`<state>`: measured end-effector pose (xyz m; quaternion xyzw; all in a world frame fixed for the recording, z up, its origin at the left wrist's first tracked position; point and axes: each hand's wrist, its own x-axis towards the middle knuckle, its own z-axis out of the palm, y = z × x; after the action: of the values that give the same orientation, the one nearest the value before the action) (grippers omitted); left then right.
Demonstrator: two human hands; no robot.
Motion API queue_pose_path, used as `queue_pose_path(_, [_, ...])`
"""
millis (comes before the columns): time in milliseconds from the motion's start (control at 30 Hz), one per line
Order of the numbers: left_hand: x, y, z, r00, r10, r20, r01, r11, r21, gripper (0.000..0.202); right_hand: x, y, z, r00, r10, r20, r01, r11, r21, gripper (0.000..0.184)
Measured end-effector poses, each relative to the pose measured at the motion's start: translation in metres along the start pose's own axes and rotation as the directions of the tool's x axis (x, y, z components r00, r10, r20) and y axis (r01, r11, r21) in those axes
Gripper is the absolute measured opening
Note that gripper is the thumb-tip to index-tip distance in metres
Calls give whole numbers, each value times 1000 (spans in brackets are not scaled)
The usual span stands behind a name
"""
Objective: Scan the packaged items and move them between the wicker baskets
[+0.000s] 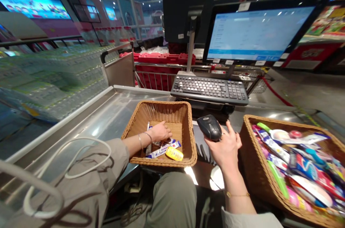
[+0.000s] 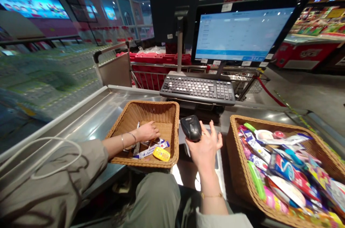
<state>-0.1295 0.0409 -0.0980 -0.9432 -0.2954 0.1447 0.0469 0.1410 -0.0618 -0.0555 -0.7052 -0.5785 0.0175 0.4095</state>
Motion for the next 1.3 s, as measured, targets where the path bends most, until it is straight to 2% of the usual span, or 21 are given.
queue_pose_path(100, [8,0,-4,997,-67,-42,66,998,-14,17,0,1,-1,1000,5,2,-6,1000,16,46])
queue_pose_path(233, [10,7,-3,967,-252,-49,250,968,-31,24,0,1,-1,1000,-4,0,4,1000,13,43])
queue_pose_path(333, [7,13,0,934,-356,24,357,933,-49,43,0,-1,-2,1000,2,2,-2,1000,15,41])
queue_pose_path(433, [5,15,3,908,-399,125,409,910,-67,56,0,-2,-4,1000,7,16,-8,1000,28,37])
queue_pose_path(733, [12,14,9,810,-488,325,553,820,-148,41,-1,3,1,999,-30,-25,31,999,26,33])
queue_pose_path(933, [15,16,9,746,-541,388,635,754,-169,37,-3,6,2,998,-43,-37,44,998,34,29])
queue_pose_path(1167, [19,21,6,717,-554,422,667,722,-184,31,-3,7,3,999,-37,-32,38,999,27,30])
queue_pose_path(1233, [19,23,6,721,-557,412,664,725,-184,28,-4,8,3,999,-32,-29,33,999,29,31])
queue_pose_path(1300, [18,24,6,743,-561,365,648,741,-180,25,-4,8,4,999,-30,-30,31,999,31,32])
